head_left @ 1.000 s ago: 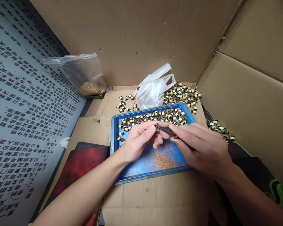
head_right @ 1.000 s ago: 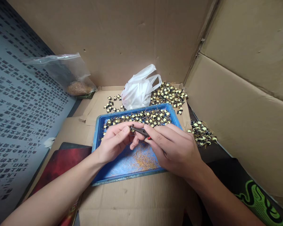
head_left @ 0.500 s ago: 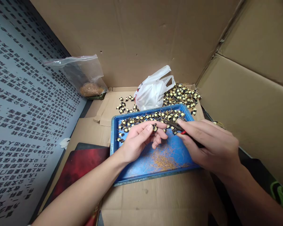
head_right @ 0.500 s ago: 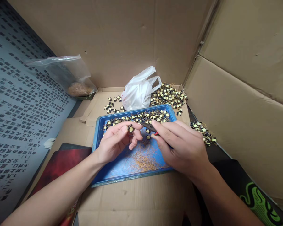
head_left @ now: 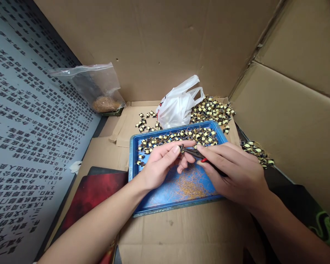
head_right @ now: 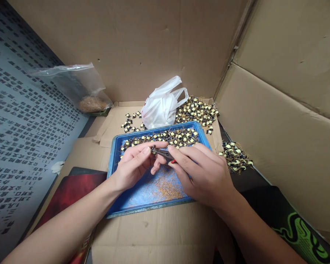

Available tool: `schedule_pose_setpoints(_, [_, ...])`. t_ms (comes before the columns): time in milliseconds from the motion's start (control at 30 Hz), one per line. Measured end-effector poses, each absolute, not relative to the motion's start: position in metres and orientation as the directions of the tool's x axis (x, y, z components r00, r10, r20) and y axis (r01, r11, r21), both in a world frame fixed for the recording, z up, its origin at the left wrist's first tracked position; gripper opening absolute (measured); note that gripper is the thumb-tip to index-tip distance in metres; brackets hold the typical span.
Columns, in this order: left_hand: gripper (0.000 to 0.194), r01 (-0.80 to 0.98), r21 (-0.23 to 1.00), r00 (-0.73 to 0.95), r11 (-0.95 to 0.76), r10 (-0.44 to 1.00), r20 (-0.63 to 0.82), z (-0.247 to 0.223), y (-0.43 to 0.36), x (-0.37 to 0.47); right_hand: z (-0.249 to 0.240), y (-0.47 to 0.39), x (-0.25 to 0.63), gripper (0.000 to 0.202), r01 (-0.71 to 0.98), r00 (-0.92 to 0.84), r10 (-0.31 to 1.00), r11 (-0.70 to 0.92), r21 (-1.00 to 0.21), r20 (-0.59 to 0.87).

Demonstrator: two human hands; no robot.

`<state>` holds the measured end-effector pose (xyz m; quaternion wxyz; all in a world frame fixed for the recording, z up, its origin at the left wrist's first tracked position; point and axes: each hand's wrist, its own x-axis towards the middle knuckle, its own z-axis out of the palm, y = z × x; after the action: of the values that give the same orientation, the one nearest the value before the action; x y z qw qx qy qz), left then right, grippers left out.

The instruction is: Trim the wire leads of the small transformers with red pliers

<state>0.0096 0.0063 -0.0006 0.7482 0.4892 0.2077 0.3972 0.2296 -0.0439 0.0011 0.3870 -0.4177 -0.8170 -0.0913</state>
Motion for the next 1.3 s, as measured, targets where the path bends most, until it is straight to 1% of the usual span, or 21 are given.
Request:
schedule_pose_setpoints(267, [0.036, -0.371, 0.908, 0.603, 0.193, 0.794, 0.078, -0.002, 0.007, 0.009, 0.003, -0.044, 0.228, 0.038, 0.748, -0.349, 0.609, 0.639, -0.179, 0.712])
schedule_pose_setpoints(533, [0.034, -0.361, 0.915, 0.585, 0.179, 0.808, 0.073, -0.001, 0.006, 0.009, 0.002, -0.045, 0.23, 0.034, 0.749, -0.354, 0.616, 0.638, -0.181, 0.704])
schedule_pose_setpoints(667, [0.037, -0.333, 0.926, 0.577, 0.179, 0.816, 0.049, 0.001, 0.005, 0.009, 0.004, -0.046, 0.23, 0.036, 0.755, -0.359, 0.635, 0.629, -0.188, 0.685])
schedule_pose_setpoints(833, [0.042, -0.328, 0.93, 0.608, 0.166, 0.791, 0.073, 0.002, 0.004, 0.007, 0.005, -0.047, 0.229, 0.036, 0.75, -0.352, 0.64, 0.63, -0.204, 0.683])
schedule_pose_setpoints(933, [0.033, -0.337, 0.93, 0.598, 0.149, 0.796, 0.089, 0.0, 0.004, 0.009, 0.006, -0.047, 0.228, 0.034, 0.745, -0.346, 0.637, 0.633, -0.212, 0.688])
schedule_pose_setpoints(1000, [0.028, -0.33, 0.931, 0.588, 0.155, 0.805, 0.075, -0.002, 0.005, 0.011, 0.006, -0.046, 0.228, 0.034, 0.742, -0.339, 0.639, 0.633, -0.222, 0.691])
schedule_pose_setpoints(1067, [0.03, -0.293, 0.941, 0.563, 0.172, 0.826, 0.025, -0.003, 0.007, 0.013, 0.005, -0.046, 0.227, 0.032, 0.739, -0.315, 0.653, 0.624, -0.254, 0.689])
schedule_pose_setpoints(1133, [0.033, -0.282, 0.941, 0.516, 0.185, 0.857, -0.014, -0.003, 0.01, 0.014, 0.002, -0.045, 0.227, 0.028, 0.735, -0.269, 0.684, 0.601, -0.315, 0.678])
schedule_pose_setpoints(1200, [0.035, -0.335, 0.917, 0.471, 0.217, 0.882, -0.037, -0.001, 0.014, 0.014, -0.001, -0.044, 0.225, 0.024, 0.727, -0.218, 0.737, 0.56, -0.398, 0.639])
schedule_pose_setpoints(1300, [0.041, -0.434, 0.826, 0.481, 0.359, 0.868, -0.125, 0.003, 0.018, 0.013, -0.003, -0.045, 0.22, 0.027, 0.696, -0.208, 0.828, 0.499, -0.516, 0.52])
